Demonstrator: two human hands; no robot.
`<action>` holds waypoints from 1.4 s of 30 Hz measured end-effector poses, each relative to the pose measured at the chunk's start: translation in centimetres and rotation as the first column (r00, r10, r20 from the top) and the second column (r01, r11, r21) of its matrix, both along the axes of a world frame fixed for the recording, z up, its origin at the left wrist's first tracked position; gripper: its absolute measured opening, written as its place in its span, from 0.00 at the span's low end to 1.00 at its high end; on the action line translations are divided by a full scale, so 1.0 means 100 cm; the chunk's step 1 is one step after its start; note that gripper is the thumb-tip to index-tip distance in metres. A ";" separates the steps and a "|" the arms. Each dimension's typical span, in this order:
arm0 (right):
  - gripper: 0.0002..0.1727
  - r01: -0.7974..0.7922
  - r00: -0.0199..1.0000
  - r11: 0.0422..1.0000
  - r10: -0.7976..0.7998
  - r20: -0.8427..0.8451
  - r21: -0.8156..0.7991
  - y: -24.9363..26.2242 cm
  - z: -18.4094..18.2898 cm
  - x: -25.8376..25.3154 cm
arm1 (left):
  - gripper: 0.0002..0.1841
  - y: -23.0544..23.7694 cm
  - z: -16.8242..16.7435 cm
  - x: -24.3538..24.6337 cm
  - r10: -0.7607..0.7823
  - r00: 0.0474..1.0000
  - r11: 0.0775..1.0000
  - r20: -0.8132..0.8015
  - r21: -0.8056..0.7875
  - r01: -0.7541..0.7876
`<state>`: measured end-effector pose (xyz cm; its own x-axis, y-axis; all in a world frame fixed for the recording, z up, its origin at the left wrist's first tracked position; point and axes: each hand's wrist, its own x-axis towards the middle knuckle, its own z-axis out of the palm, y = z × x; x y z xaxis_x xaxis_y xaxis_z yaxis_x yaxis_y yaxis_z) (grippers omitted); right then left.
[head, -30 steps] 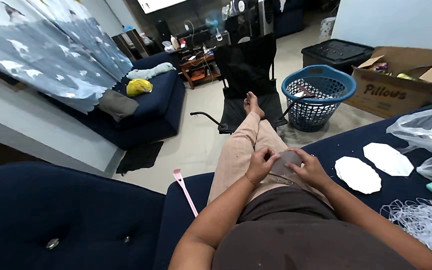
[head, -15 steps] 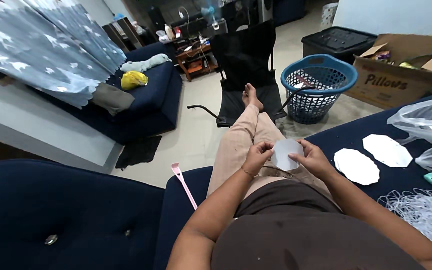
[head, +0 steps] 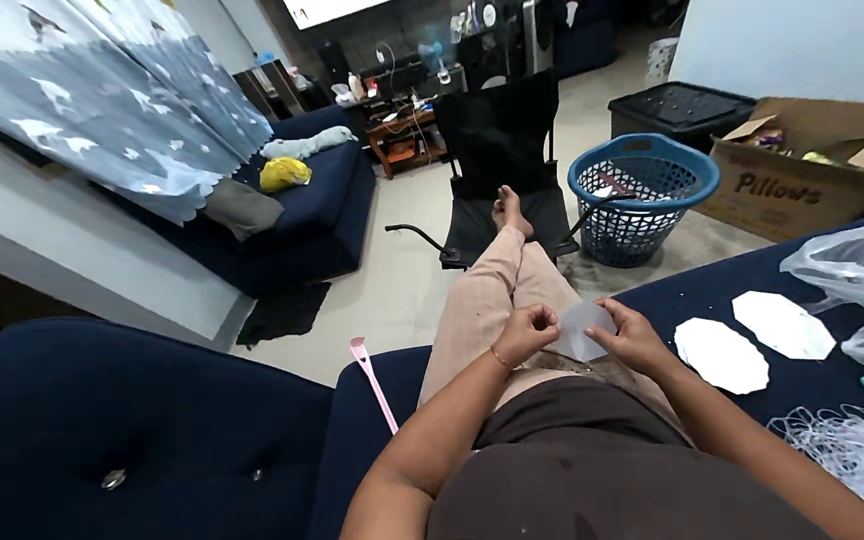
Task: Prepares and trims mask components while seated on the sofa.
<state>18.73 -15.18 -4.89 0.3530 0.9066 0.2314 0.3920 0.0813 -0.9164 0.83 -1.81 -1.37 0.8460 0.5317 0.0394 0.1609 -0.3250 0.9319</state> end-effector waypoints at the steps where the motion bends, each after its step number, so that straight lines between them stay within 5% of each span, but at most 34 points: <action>1: 0.20 0.004 1.000 1.000 -0.003 0.007 -0.009 0.000 0.000 0.001 | 0.07 0.000 0.000 0.000 -0.015 1.000 0.999 -0.020 0.041 0.016; 8: 0.19 0.024 0.988 0.999 -0.019 0.155 -0.029 -0.001 -0.002 -0.001 | 0.10 -0.001 0.000 0.002 0.023 0.989 0.975 -0.144 0.222 0.010; 19: 0.20 0.007 0.992 0.999 0.000 0.130 -0.050 -0.003 0.004 0.001 | 0.09 0.000 -0.007 0.001 -0.055 0.999 0.980 0.002 0.190 0.053; 31: 0.21 -0.043 0.990 0.998 0.050 0.131 -0.056 -0.003 0.002 0.001 | 0.15 0.000 -0.006 0.001 -0.027 0.996 0.967 -0.087 0.252 0.048; 36: 0.22 -0.044 0.993 0.997 0.050 0.110 -0.059 -0.003 0.001 0.002 | 0.22 -0.001 -0.006 0.001 0.029 0.999 0.986 -0.028 0.167 -0.024; 42: 0.23 -0.025 0.996 0.998 0.030 0.084 -0.066 -0.004 0.010 0.003 | 0.28 0.002 -0.005 0.000 0.064 0.995 0.981 0.071 -0.186 -0.049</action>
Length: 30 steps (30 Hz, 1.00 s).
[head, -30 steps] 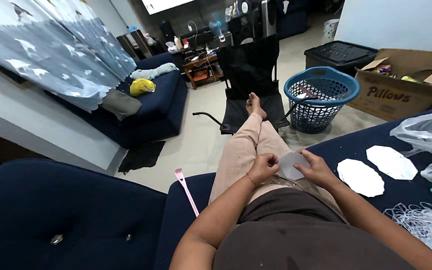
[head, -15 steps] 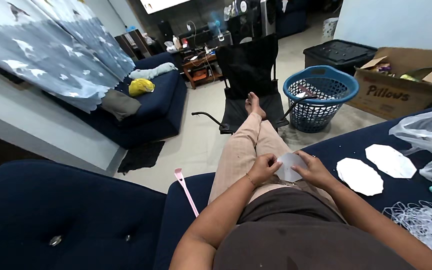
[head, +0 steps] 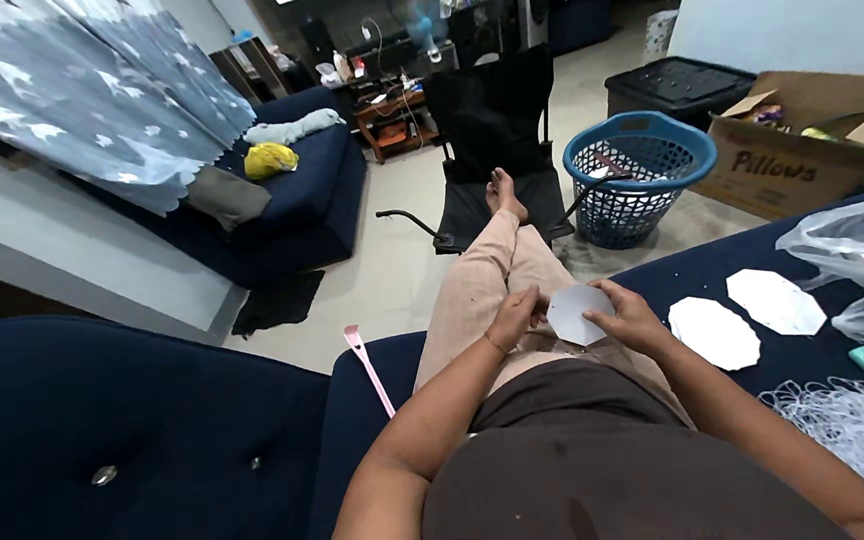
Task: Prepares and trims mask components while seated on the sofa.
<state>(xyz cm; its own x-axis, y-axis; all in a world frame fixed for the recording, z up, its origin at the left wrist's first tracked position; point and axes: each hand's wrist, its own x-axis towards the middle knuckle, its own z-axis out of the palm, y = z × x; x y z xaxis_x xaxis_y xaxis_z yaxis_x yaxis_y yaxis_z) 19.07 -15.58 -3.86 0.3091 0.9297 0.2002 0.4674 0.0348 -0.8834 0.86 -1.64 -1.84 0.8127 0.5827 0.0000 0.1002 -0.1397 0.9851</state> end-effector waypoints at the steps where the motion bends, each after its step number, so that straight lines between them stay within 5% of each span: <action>1: 0.23 0.003 1.000 1.000 -0.003 -0.008 0.001 0.000 -0.001 0.000 | 0.28 0.000 0.000 0.000 0.003 1.000 0.999 0.010 -0.038 -0.003; 6: 0.23 0.004 0.999 1.000 -0.004 -0.032 -0.004 0.003 -0.006 0.003 | 0.22 0.000 -0.001 0.000 0.009 0.999 0.997 0.036 -0.083 -0.006; 8: 0.24 -0.005 0.999 1.000 0.004 -0.043 -0.010 0.002 -0.007 0.003 | 0.12 0.001 -0.004 0.000 -0.012 1.000 1.000 -0.015 0.004 0.012; 13: 0.25 0.049 0.988 0.998 -0.043 -0.150 0.039 0.005 -0.008 0.001 | 0.10 0.003 -0.003 0.001 0.004 0.996 0.990 -0.092 0.139 0.008; 18: 0.09 0.185 0.928 0.979 -0.147 -0.341 0.081 0.004 -0.009 0.009 | 0.09 0.005 -0.003 0.000 0.072 0.995 0.996 -0.065 0.062 -0.068; 23: 0.09 0.088 0.995 0.993 -0.083 -0.057 0.079 -0.001 -0.005 -0.001 | 0.25 -0.005 0.001 0.003 -0.012 0.996 0.950 -0.092 0.308 0.040; 27: 0.09 -0.024 0.989 0.977 -0.008 0.147 0.210 0.004 -0.004 -0.016 | 0.15 -0.012 0.003 0.003 -0.070 0.996 0.881 -0.056 0.465 0.088; 30: 0.09 -0.020 0.993 0.977 -0.006 0.120 0.212 0.008 -0.006 -0.017 | 0.12 -0.010 0.007 0.001 -0.061 0.993 0.896 -0.105 0.432 0.101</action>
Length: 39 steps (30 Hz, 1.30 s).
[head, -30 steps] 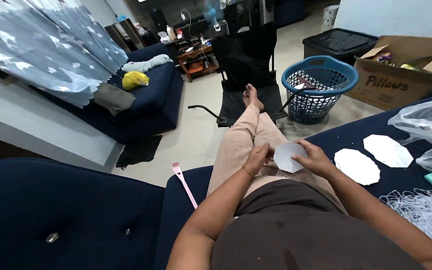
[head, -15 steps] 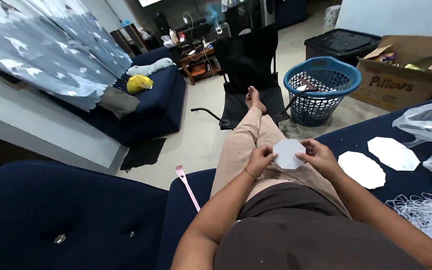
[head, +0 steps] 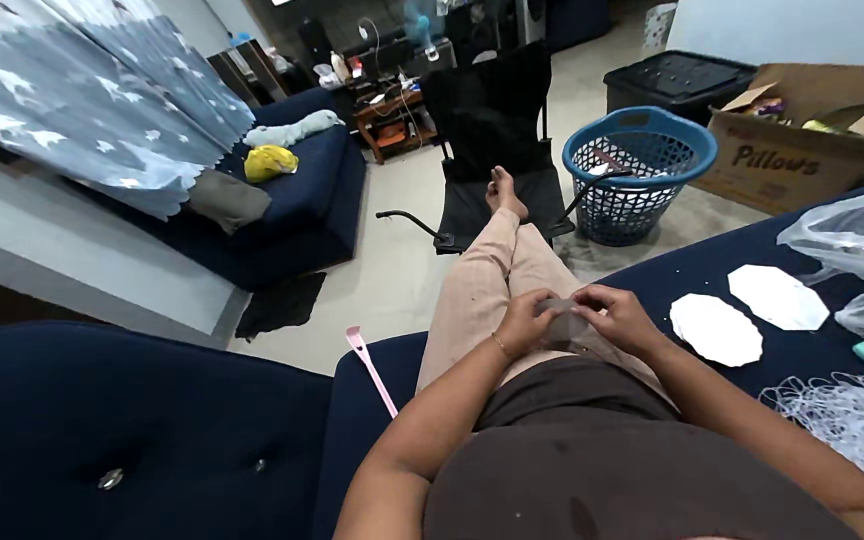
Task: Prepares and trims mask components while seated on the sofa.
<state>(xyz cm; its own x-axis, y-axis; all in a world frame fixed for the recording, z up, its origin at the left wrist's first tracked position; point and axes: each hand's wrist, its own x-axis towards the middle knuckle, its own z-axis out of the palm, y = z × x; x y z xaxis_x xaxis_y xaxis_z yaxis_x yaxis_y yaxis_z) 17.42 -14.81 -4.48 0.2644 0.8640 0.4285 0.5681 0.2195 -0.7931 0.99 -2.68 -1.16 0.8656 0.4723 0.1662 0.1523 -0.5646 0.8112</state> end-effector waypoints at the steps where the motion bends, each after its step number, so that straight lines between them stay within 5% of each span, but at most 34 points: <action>1: 0.08 0.010 0.999 1.000 -0.011 -0.037 -0.021 0.000 -0.001 0.001 | 0.12 0.001 0.000 0.000 0.007 1.000 1.000 -0.010 -0.029 -0.008; 16: 0.07 -0.094 0.950 0.978 0.033 -0.309 -0.187 -0.006 0.009 0.000 | 0.14 0.001 -0.003 -0.001 0.035 0.999 0.993 -0.017 -0.111 -0.037; 30: 0.07 -0.083 0.984 0.967 0.041 -0.175 -0.240 0.000 0.009 0.000 | 0.14 0.005 -0.006 0.003 0.030 0.998 0.997 -0.048 -0.073 -0.034; 39: 0.13 0.016 0.998 0.996 -0.021 -0.060 -0.086 0.003 -0.009 -0.003 | 0.13 0.004 -0.006 0.002 -0.020 0.998 0.999 -0.060 -0.051 0.017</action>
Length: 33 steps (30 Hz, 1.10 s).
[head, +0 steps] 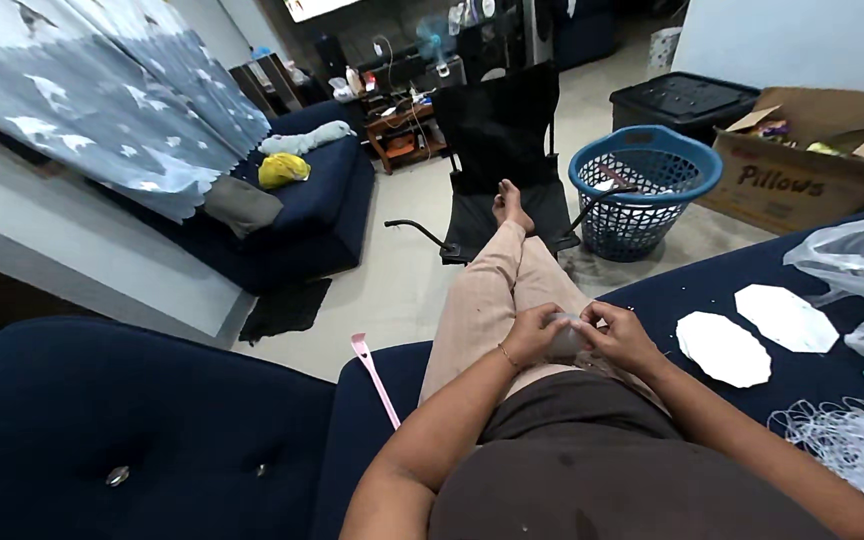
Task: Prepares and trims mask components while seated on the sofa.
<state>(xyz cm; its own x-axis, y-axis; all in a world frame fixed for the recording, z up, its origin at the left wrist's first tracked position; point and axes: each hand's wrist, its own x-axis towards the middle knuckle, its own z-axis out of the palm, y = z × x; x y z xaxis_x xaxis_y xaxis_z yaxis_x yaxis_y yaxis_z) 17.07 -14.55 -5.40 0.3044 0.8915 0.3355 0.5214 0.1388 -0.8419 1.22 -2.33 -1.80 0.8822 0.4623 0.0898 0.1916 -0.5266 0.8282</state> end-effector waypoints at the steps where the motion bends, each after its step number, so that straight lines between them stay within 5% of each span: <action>1: 0.14 0.017 1.000 1.000 -0.017 0.012 0.018 0.001 -0.002 0.000 | 0.13 0.000 0.000 0.000 -0.008 1.000 1.000 0.003 0.005 0.008; 20: 0.10 -0.025 0.976 0.994 0.001 -0.217 -0.109 -0.006 0.011 0.000 | 0.16 0.000 0.002 -0.003 0.116 0.992 0.987 -0.058 -0.103 -0.121; 33: 0.13 0.025 0.989 0.991 -0.043 -0.141 -0.129 -0.008 0.014 0.000 | 0.18 0.001 0.002 -0.008 0.119 0.989 0.989 -0.091 -0.081 -0.127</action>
<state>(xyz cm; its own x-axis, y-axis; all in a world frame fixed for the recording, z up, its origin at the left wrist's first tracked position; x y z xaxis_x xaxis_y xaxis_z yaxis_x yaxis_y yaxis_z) 17.08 -15.33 -4.04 0.3717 0.9124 0.1711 0.3969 0.0104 -0.9178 0.47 -2.28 -1.63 0.8209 0.5704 -0.0281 0.3224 -0.4222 0.8472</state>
